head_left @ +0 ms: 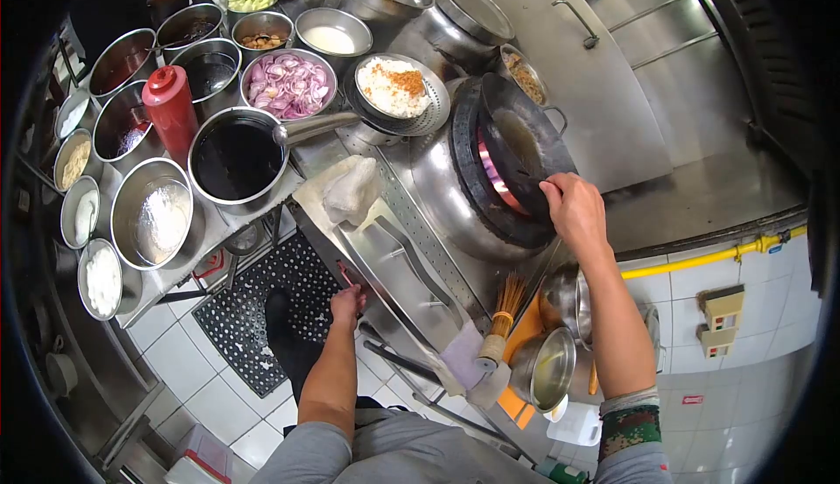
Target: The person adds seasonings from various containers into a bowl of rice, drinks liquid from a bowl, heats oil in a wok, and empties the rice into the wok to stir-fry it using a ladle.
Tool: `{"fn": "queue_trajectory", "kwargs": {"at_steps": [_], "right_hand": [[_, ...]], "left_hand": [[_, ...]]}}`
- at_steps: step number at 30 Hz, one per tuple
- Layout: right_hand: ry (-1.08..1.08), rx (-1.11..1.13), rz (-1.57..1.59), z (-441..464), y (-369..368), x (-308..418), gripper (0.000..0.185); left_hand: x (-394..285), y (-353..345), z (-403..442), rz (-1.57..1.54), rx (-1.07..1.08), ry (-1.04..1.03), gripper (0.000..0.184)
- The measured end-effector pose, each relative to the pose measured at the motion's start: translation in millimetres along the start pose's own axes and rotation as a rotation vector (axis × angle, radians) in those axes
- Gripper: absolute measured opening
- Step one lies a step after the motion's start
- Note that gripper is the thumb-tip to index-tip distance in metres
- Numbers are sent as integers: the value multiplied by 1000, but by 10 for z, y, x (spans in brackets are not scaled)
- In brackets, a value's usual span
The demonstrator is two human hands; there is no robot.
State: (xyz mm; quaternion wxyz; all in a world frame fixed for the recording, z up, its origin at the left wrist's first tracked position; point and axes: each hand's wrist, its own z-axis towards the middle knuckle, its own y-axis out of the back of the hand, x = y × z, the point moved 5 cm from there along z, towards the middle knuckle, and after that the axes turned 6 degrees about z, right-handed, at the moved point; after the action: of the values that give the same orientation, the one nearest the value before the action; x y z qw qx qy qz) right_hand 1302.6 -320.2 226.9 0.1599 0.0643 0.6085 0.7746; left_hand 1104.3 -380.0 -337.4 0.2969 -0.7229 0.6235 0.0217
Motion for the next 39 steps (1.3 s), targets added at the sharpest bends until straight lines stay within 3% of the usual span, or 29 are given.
{"fn": "queue_trajectory", "kwargs": {"at_steps": [16, 21, 22, 23, 25, 28, 29, 30, 31, 32, 34, 35, 38, 39], "right_hand": [[9, -12, 11, 9, -14, -2, 19], [3, 53, -11, -76, -273, -7, 23], [-47, 89, -23, -114, -352, 9, 24], [-76, 92, 11, -164, -421, 15, 26], [-109, 93, 155, -276, -300, -12, 27], [-249, 67, 401, -763, 333, -339, 39], [-359, 52, 347, -1105, 372, -725, 41], [-462, 40, 291, -1508, 411, -1135, 44], [-676, 120, 190, -1931, 498, -1495, 46], [-821, 124, 41, -2591, 361, -2018, 47], [-1074, 379, 7, -3572, 192, -2576, 44], [-1237, 481, 20, -3821, 184, -2611, 42], [-1124, 388, 7, -4078, 31, -2617, 38], [-1218, 292, 23, -4101, -18, -2639, 37]], "left_hand": [[65, 31, 114, -13, 30, 16, 15], [108, 83, 124, -53, 168, -31, 15], [-8, 25, -94, -24, 74, -7, 16], [63, 169, 39, 220, 196, 76, 19], [-35, 332, -131, 556, 200, 101, 21], [-494, 326, -816, 1317, 567, -203, 33], [-554, 350, -892, 1653, 751, -517, 38], [-1021, 117, -1562, 1483, 643, -486, 47], [-1227, 54, -1842, 1595, 643, -398, 50], [-1501, -132, -2221, 1654, 603, -436, 53], [-1988, -689, -2860, 1609, 719, -432, 51], [-2194, -1035, -3100, 1569, 778, -633, 47], [-2626, -2003, -3511, 1484, 867, -1235, 45], [-2704, -2302, -3527, 1453, 851, -1408, 44]]}}
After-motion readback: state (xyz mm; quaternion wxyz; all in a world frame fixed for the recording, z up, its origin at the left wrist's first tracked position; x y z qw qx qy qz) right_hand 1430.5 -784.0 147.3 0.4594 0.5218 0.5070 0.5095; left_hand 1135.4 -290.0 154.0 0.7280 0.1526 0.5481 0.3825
